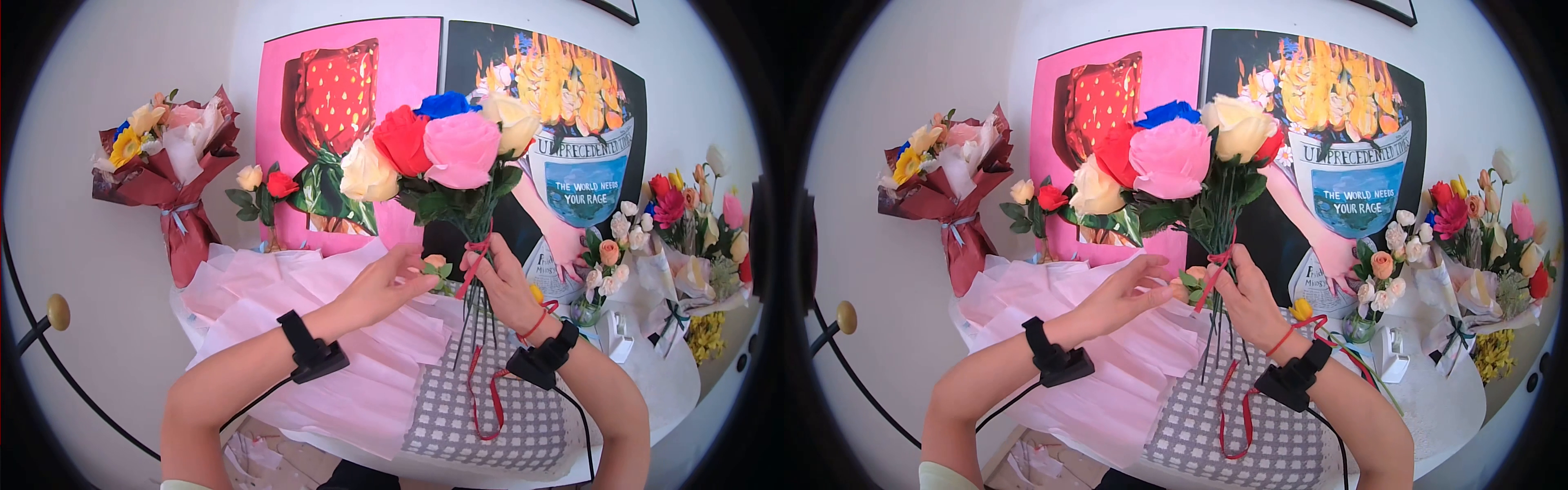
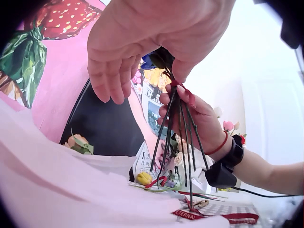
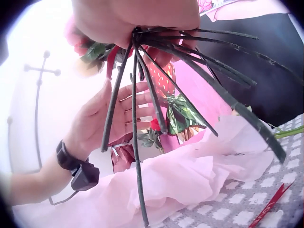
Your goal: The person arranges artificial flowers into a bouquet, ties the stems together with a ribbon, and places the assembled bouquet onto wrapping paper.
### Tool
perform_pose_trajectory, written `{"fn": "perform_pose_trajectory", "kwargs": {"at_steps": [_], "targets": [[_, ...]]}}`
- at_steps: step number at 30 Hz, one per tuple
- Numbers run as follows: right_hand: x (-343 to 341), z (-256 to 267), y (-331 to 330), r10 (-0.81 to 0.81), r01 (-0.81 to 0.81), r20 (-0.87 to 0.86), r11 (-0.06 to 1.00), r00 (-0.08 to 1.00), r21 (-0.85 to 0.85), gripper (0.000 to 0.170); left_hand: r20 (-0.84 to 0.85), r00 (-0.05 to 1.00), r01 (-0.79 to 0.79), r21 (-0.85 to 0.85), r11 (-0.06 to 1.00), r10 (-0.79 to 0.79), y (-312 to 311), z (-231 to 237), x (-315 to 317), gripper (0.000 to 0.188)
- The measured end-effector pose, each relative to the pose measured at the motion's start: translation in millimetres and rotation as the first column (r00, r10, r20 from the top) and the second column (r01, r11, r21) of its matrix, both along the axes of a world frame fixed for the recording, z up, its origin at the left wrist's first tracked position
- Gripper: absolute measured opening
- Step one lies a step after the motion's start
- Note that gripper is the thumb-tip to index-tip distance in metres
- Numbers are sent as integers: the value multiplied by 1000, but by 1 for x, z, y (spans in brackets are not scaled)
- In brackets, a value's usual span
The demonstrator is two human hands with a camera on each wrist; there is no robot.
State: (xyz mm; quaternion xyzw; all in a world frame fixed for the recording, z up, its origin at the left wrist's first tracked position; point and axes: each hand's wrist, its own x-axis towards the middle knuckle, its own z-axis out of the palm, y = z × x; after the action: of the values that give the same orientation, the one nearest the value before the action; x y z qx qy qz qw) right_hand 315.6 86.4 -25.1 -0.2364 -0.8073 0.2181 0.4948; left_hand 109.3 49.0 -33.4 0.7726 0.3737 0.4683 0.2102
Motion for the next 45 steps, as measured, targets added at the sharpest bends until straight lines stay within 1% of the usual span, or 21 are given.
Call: {"fn": "perform_pose_trajectory", "kwargs": {"at_steps": [3,5,6,7,9,12,13,14,15,16,21,23,27,29,31,34,36,38,39,43,45], "targets": [[2,7,-5,69,-75,-116,996,991,-48,20,-14,1000,-7,-48,999,6,0,7,-4,48],[9,13,-9,77,-86,-174,995,982,-47,22,-276,960,12,-138,990,-50,-8,14,-19,33],[13,16,-10,39,-48,-214,998,976,-39,23,-319,948,-33,-56,998,13,-10,12,-30,23],[17,19,-9,4,-13,-254,999,967,-35,25,-316,948,-62,-70,996,37,-14,15,-44,23],[29,28,-14,-26,26,-265,1000,964,-4,26,-400,900,-227,-94,969,172,-25,23,-76,20],[40,31,-20,-65,52,-288,997,956,-53,25,-432,872,-318,-140,938,231,-38,26,-120,26],[38,28,-19,-63,48,-292,997,954,-60,25,-437,869,-323,-144,935,233,-43,23,-132,26],[37,26,-18,-59,38,-316,997,947,-71,24,-548,824,-263,-141,955,146,-47,19,-142,27],[35,25,-17,-54,28,-339,996,939,-80,24,-646,761,-200,-144,969,61,-50,16,-147,30],[32,24,-16,-51,16,-339,994,939,-105,21,-725,683,-242,-113,964,86,-62,17,-140,35],[18,12,-22,-9,-25,-192,984,981,-177,17,-760,646,-126,-9,992,75,-57,-17,-150,32],[13,11,-27,78,-100,-96,964,992,-245,16,-776,627,-238,-110,965,66,-51,-19,-145,26],[3,6,-31,63,-70,-41,973,997,-221,14,-764,640,-250,-106,963,82,-45,-17,-141,22],[7,1,-23,52,-58,-29,972,998,-230,12,-752,658,-195,-133,972,29,-43,-15,-141,24],[10,-1,-18,19,-15,19,982,1000,-187,11,-767,642,-180,-120,976,24,-44,-15,-142,26],[14,-2,-10,-18,36,74,969,997,-246,12,-798,602,-142,-84,986,19,-42,-19,-142,29],[9,-4,-7,-24,39,67,970,997,-240,13,-817,577,-115,-65,991,14,-38,-22,-141,31],[-1,-5,-7,-23,37,60,973,998,-229,14,-820,557,-120,74,990,129,-34,-23,-141,33],[-8,-4,-8,6,8,60,970,998,-242,15,-821,557,-121,72,990,128,-34,-22,-141,33],[-38,7,-15,96,-79,54,961,994,-264,17,-784,606,-82,108,991,136,-35,-18,-139,37],[-49,-2,-6,119,-104,33,951,992,-292,18,-759,635,-79,118,990,142,-36,-16,-139,38]]}}
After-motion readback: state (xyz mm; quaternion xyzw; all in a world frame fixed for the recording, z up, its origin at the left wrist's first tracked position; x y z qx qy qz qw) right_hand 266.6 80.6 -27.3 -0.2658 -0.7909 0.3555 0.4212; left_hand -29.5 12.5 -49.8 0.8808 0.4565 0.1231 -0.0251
